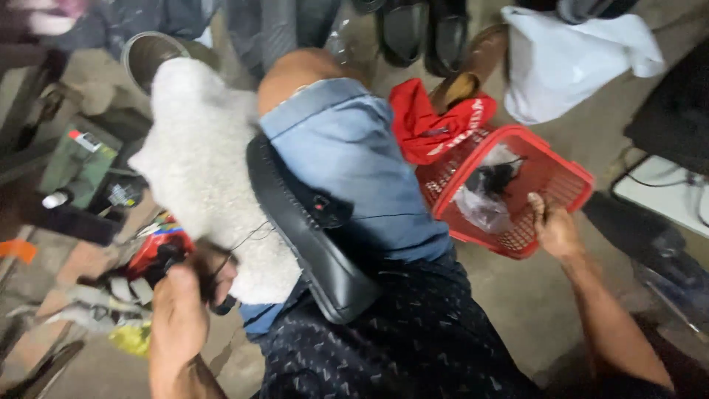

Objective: Hand-sewing the sole of a black leather shoe using a needle and thread in a repair shop.

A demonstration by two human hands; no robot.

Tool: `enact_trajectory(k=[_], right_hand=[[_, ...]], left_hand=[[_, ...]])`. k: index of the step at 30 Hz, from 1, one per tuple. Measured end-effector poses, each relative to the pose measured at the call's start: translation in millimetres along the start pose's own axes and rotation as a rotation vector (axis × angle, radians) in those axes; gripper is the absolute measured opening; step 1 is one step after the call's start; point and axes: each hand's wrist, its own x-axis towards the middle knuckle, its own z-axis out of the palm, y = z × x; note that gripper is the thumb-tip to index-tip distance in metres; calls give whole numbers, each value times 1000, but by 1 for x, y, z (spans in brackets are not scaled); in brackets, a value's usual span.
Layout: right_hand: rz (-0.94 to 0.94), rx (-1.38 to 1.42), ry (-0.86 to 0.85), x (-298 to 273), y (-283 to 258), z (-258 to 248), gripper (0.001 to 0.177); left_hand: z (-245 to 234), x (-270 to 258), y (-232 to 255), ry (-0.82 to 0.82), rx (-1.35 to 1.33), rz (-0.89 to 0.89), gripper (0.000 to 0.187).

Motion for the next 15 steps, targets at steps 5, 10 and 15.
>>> enact_trajectory(k=[5, 10, 15], right_hand=[[-129, -154, 524, -1, -75, -67, 32], [111, -560, 90, 57, 4, -102, 30], [266, -652, -134, 103, 19, -88, 64]], left_hand=[[5, 2, 15, -30, 95, -2, 76], [3, -11, 8, 41, 118, 11, 79], [14, -22, -10, 140, 80, -44, 94]])
